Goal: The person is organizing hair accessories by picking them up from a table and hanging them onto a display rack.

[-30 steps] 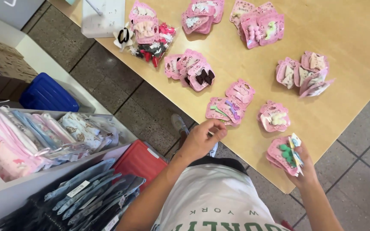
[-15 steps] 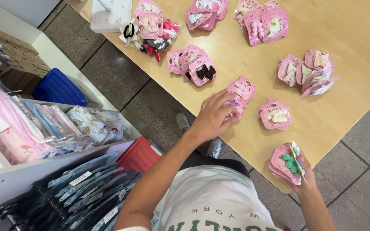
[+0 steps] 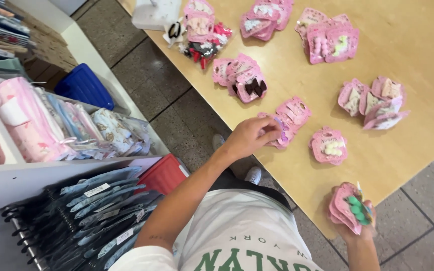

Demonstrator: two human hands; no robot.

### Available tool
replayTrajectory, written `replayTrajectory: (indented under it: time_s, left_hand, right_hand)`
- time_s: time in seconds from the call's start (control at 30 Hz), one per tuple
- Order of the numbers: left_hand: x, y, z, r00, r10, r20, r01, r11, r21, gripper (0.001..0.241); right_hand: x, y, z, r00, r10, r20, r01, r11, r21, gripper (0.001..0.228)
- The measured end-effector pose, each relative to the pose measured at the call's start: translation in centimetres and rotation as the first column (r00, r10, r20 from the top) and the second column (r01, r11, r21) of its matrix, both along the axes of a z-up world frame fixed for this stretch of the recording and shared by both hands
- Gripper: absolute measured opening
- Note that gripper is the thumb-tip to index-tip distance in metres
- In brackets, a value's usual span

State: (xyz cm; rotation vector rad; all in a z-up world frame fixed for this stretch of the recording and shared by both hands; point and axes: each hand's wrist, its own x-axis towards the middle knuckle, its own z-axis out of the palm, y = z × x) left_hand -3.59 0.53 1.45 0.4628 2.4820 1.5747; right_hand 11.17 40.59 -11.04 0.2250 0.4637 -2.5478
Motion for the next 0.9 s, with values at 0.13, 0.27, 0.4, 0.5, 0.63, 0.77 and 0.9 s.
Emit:
replayTrajectory:
  time_s: [0.13, 0.27, 0.4, 0.5, 0.63, 0.77, 0.9]
  left_hand:
    - [3.4, -4.2, -1.1, 0.974, 0.169, 0.149, -0.186, 0.977, 0.107, 0.019]
    - [5.3, -7.8, -2.5, 0.909, 0.325, 0.261, -0.368, 0.920, 0.136, 0.020]
    - [5.6, -10.9, -5.7, 0.863, 0.413, 0.289, -0.465, 0.875, 0.137, 0.015]
    - [5.1, -13.1, -7.4, 0.844, 0.405, 0.353, -0.489, 0.850, 0.194, 0.019]
    - [4.2, -17.3, -9.0, 0.794, 0.469, 0.388, -0.552, 0.823, 0.134, 0.021]
    - [3.0, -22.1, -10.0, 0.750, 0.444, 0.491, -0.562, 0.819, 0.118, 0.015]
    - [1.5, -26.3, -8.3, 0.715, 0.468, 0.519, -0.581, 0.811, 0.069, 0.010]
  right_hand:
    - [-3.3, -1.2, 2.2, 1.000, -0.021, 0.006, 0.020, 0.990, 0.137, 0.068]
    - [-12.5, -7.9, 8.6, 0.996, -0.052, 0.070, 0.035, 0.973, 0.228, 0.084]
    - [-25.0, -15.9, 12.3, 0.975, -0.178, 0.130, 0.033, 0.703, 0.710, 0.033]
    - [-35.2, -23.3, 13.1, 0.964, -0.030, -0.264, 0.159, 0.861, 0.483, 0.053]
    - [-47.6, -33.4, 12.5, 0.876, 0.130, -0.465, 0.280, 0.649, 0.707, 0.038]
    - [-54.9, -41.8, 14.3, 0.905, 0.369, -0.213, -0.008, 0.516, 0.857, 0.049]
    - [-60.8, -45.7, 9.9, 0.899, 0.432, -0.068, -0.073, 0.302, 0.950, 0.044]
